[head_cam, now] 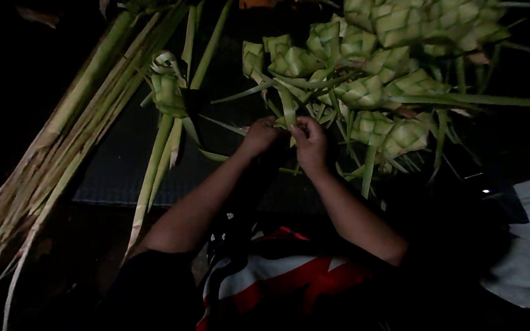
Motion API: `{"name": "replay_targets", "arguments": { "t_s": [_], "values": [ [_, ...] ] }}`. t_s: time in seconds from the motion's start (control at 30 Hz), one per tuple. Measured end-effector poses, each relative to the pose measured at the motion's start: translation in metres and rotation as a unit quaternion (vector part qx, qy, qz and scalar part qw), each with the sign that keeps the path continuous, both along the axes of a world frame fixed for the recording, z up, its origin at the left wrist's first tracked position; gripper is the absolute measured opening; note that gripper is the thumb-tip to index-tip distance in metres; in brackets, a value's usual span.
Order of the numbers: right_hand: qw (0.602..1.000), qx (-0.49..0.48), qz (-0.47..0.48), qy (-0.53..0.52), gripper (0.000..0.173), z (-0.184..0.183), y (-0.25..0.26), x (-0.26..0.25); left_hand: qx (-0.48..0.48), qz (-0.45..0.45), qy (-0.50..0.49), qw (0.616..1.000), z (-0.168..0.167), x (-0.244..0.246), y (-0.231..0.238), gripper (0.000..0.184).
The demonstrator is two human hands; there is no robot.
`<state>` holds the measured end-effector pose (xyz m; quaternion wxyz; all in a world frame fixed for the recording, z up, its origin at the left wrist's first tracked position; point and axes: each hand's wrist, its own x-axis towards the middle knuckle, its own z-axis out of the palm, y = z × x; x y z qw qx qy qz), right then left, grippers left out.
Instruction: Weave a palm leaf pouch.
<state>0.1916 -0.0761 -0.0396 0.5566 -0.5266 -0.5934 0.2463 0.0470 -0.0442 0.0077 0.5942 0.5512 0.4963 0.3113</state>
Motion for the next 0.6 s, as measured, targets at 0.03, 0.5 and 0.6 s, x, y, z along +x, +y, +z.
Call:
{"name": "replay_targets", "arguments": {
  "t_s": [0.03, 0.5, 0.6],
  "values": [
    [1.0, 0.005, 0.0, -0.005, 0.025, 0.0, 0.0, 0.0, 0.0, 0.004, -0.026, 1.0, 0.0, 0.001, -0.003, 0.03],
    [0.955, -0.1, 0.235, -0.153, 0.042, 0.095, 0.001, 0.006, 0.23, 0.037, 0.218, 0.948, -0.012, 0.013, -0.003, 0.04],
    [0.92, -0.068, 0.207, -0.326, 0.039, 0.1, -0.006, -0.009, 0.286, 0.051, 0.235, 0.928, -0.036, 0.02, 0.002, 0.035]
  ]
}}
